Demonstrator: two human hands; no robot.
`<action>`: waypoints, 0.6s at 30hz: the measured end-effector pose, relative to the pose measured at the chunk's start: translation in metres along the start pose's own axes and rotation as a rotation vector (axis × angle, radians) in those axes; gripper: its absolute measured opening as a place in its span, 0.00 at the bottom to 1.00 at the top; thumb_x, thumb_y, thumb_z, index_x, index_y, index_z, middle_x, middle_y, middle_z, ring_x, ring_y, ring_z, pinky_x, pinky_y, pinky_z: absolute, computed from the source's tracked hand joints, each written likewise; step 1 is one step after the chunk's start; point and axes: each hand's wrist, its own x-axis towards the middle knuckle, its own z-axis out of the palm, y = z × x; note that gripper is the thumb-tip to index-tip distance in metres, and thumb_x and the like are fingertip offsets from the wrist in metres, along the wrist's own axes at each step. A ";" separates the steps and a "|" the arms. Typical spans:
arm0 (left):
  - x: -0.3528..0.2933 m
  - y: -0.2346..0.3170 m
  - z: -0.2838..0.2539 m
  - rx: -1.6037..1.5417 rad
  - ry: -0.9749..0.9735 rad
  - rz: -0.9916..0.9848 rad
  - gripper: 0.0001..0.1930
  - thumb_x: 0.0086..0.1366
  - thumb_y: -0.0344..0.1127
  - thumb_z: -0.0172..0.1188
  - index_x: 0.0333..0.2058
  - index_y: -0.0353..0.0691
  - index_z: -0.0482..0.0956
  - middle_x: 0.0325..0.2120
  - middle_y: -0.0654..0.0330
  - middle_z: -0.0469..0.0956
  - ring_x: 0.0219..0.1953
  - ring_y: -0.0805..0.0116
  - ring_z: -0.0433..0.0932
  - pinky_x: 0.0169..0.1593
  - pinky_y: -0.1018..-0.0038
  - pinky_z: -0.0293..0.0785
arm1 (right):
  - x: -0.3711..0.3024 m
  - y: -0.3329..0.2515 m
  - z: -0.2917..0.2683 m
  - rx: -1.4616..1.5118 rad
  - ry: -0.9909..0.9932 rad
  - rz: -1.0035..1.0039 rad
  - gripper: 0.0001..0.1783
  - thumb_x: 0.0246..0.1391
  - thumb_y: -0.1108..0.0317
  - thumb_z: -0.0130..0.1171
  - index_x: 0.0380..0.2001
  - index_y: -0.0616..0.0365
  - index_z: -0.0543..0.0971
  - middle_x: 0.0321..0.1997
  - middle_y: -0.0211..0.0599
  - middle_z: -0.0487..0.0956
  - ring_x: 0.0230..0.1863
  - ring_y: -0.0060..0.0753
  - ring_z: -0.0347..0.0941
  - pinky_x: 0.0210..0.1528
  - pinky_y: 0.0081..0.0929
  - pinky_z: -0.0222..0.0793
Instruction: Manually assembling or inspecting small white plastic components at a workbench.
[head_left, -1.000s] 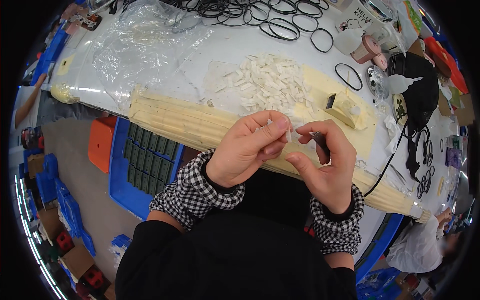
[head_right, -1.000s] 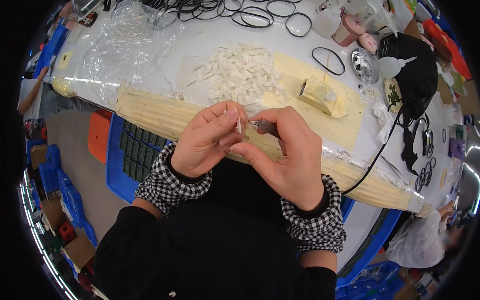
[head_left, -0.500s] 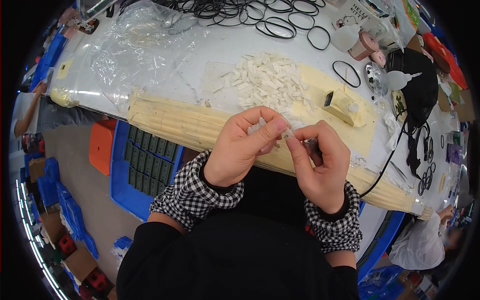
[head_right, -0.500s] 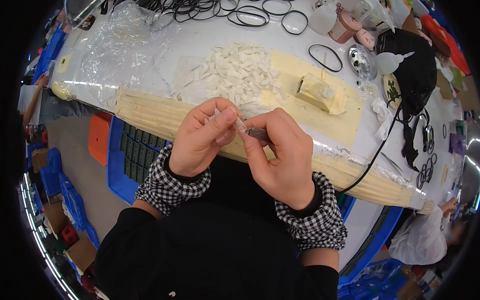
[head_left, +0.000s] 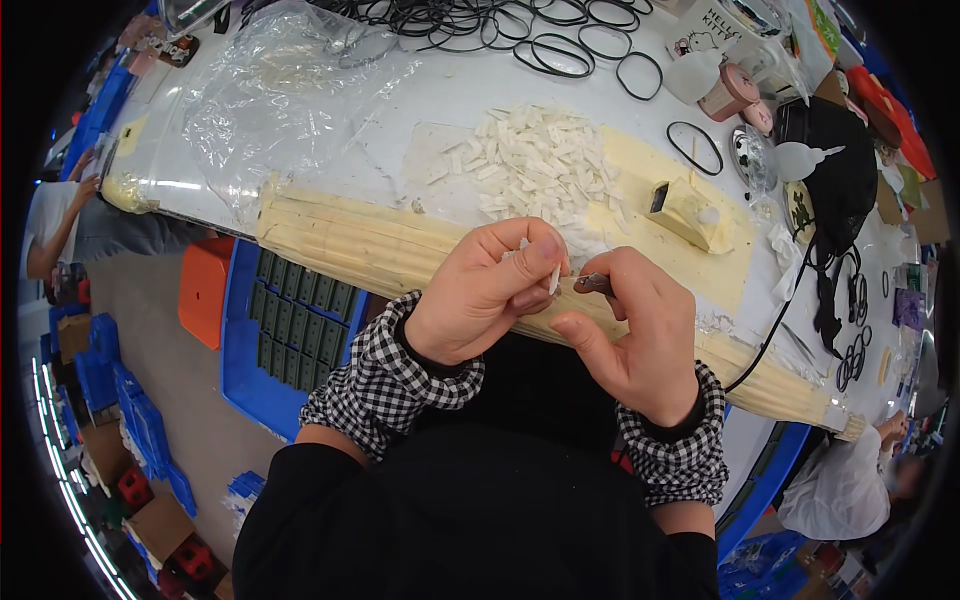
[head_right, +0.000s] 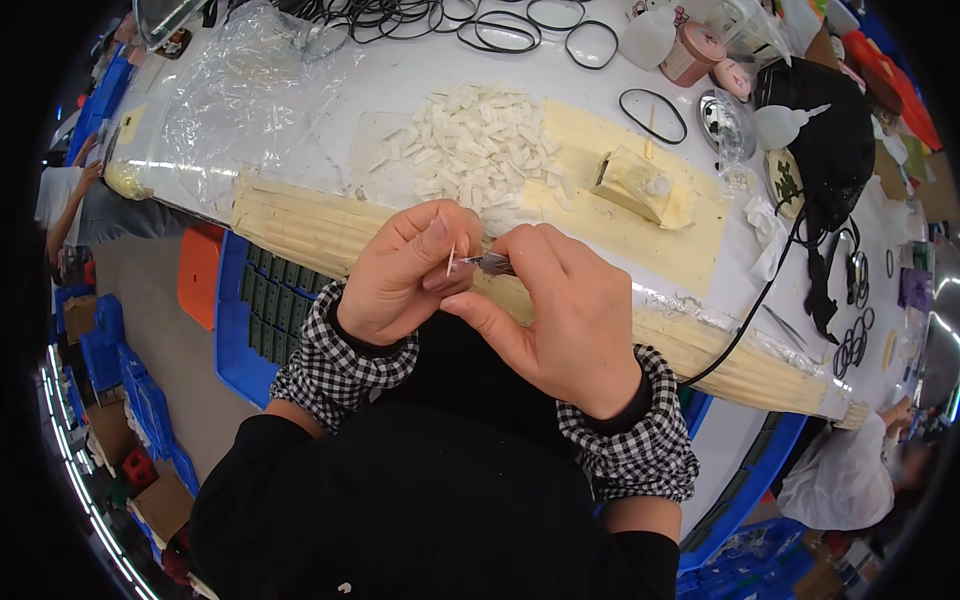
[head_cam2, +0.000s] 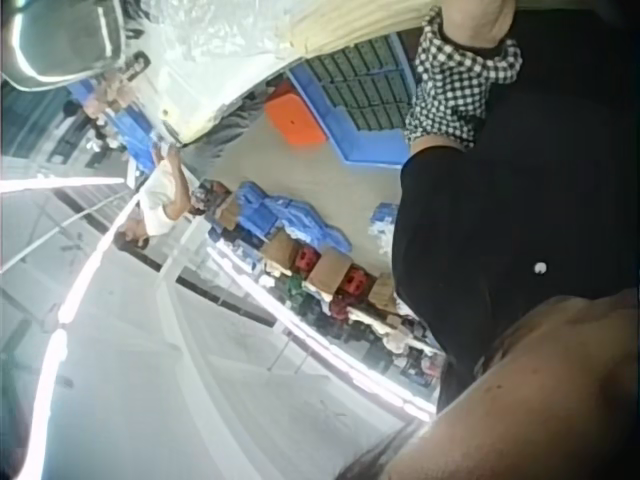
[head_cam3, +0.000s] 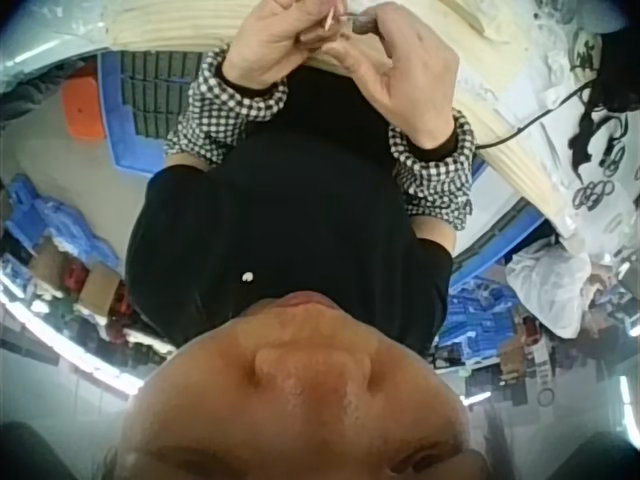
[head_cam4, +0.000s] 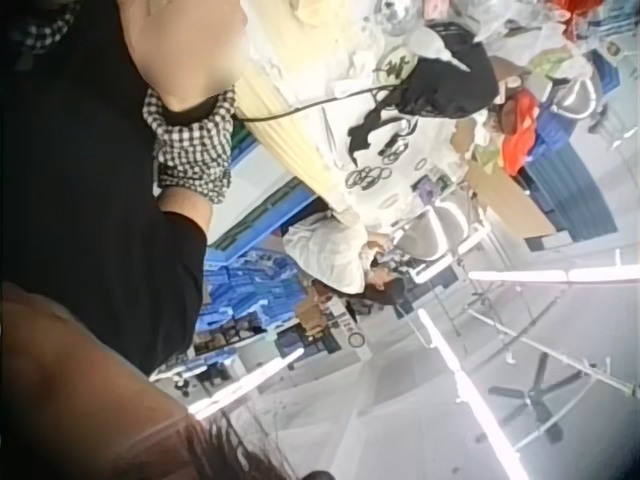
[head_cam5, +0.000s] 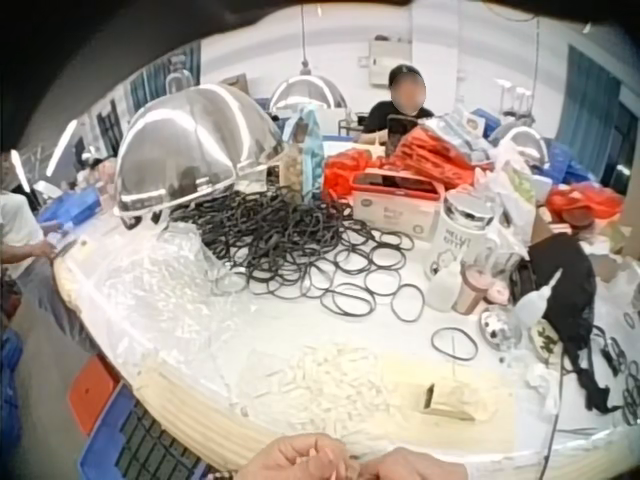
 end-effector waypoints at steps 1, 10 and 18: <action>0.000 0.000 0.000 0.016 -0.001 -0.003 0.09 0.69 0.38 0.54 0.31 0.40 0.74 0.21 0.71 0.67 0.23 0.83 0.59 0.29 0.85 0.58 | 0.000 0.002 0.001 -0.060 0.013 -0.044 0.19 0.47 0.53 0.66 0.26 0.56 0.72 0.20 0.32 0.71 0.19 0.33 0.68 0.20 0.27 0.63; 0.001 -0.003 -0.001 0.063 -0.011 0.050 0.09 0.67 0.38 0.56 0.31 0.39 0.74 0.24 0.70 0.69 0.22 0.83 0.60 0.29 0.84 0.58 | -0.002 0.001 0.005 -0.216 0.021 -0.014 0.20 0.49 0.50 0.62 0.24 0.54 0.69 0.19 0.31 0.68 0.19 0.35 0.69 0.20 0.29 0.62; 0.001 -0.003 -0.002 0.066 -0.026 0.069 0.08 0.67 0.37 0.56 0.31 0.39 0.74 0.23 0.70 0.69 0.22 0.83 0.60 0.29 0.84 0.58 | -0.001 -0.001 0.006 -0.253 0.025 -0.009 0.21 0.49 0.48 0.60 0.24 0.54 0.69 0.19 0.31 0.69 0.20 0.35 0.70 0.20 0.29 0.62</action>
